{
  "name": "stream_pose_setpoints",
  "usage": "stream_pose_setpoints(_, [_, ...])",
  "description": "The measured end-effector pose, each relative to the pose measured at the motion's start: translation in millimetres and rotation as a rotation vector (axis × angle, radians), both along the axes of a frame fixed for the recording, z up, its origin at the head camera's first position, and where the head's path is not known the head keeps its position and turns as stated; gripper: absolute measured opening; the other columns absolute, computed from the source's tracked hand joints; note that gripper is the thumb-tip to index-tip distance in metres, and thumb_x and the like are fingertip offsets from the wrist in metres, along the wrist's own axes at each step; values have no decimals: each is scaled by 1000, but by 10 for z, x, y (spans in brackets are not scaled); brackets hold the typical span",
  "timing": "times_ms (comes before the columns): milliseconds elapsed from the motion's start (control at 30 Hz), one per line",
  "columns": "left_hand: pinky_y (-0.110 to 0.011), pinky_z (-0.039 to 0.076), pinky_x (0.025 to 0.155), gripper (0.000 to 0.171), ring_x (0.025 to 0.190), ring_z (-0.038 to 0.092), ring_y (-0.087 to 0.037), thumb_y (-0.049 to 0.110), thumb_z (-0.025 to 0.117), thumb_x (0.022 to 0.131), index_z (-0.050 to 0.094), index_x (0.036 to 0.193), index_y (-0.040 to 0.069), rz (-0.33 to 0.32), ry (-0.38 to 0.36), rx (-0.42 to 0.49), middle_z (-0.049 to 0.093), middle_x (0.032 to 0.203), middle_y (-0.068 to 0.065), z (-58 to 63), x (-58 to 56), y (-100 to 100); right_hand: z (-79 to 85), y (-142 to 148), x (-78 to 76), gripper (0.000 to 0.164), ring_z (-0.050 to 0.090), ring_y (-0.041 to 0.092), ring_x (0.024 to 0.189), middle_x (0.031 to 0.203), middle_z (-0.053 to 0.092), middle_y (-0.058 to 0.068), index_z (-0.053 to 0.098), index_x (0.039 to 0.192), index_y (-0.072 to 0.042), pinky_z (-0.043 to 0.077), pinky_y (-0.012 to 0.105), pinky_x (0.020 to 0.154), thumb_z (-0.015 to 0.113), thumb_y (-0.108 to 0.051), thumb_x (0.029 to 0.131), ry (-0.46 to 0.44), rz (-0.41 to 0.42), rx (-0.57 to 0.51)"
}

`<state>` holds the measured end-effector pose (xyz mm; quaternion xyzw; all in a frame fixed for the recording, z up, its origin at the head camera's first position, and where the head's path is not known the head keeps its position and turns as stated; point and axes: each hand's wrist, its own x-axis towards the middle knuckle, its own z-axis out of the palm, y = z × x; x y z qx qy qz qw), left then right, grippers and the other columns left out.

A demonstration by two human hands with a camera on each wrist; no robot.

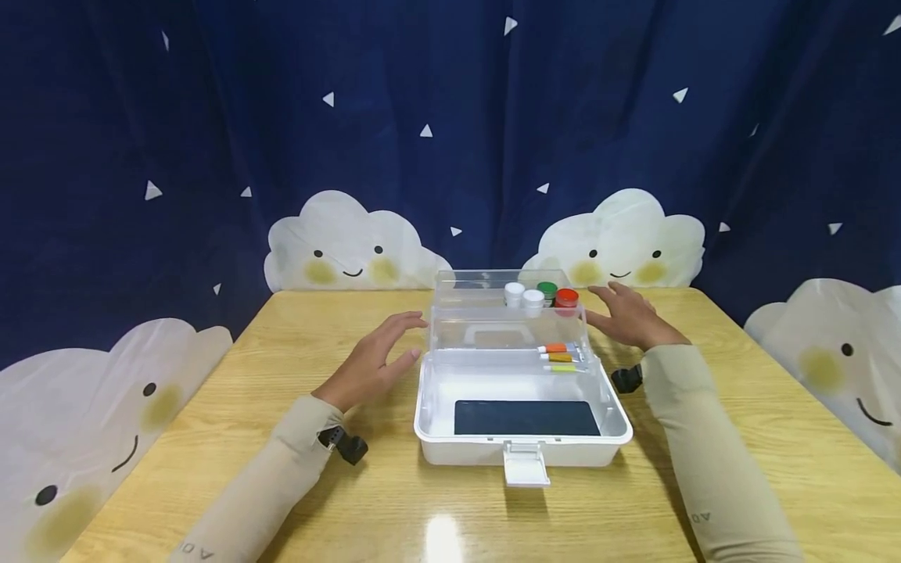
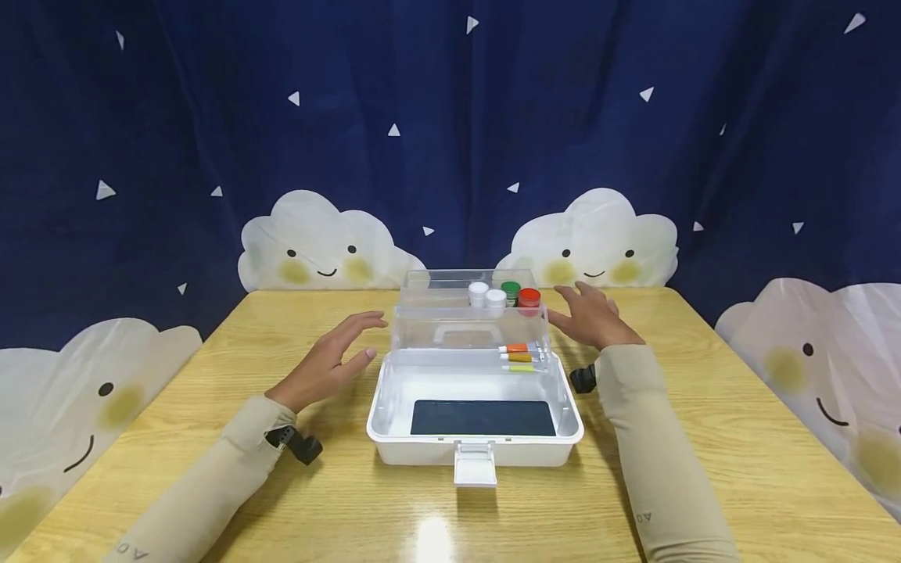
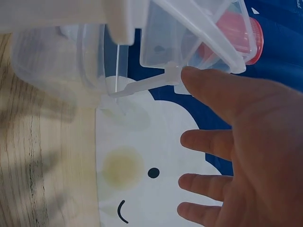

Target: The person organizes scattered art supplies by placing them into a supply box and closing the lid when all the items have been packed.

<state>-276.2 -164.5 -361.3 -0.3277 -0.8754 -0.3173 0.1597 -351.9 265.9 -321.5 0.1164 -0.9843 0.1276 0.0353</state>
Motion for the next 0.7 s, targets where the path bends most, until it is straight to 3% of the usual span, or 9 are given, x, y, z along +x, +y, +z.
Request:
stream_pose_setpoints(333, [-65,20,108,55,139,31,-32,49,42,98,43,144,19,250,112,-157,32,153,-8,95,-179,15,45,31,-1,79,20,56,133,150,19,34,33,148,-5,23,75,100,43,-62,94,-3,-10,-14])
stream_pose_setpoints(500, [-74,12,105,63,143,21,-34,59,35,96,40,147,21,360,62,-241,25,157,-8,96,-281,12,23,28,-11,77,20,57,133,150,19,35,32,148,-4,23,74,102,42,-59,95,-12,13,-15])
stream_pose_setpoints(700, [-76,3,104,70,145,9,-39,66,27,95,33,151,24,436,-14,-303,17,160,-10,100,-376,28,14,19,-14,77,18,56,134,151,17,35,31,148,-4,22,74,101,43,-59,95,-29,3,-30])
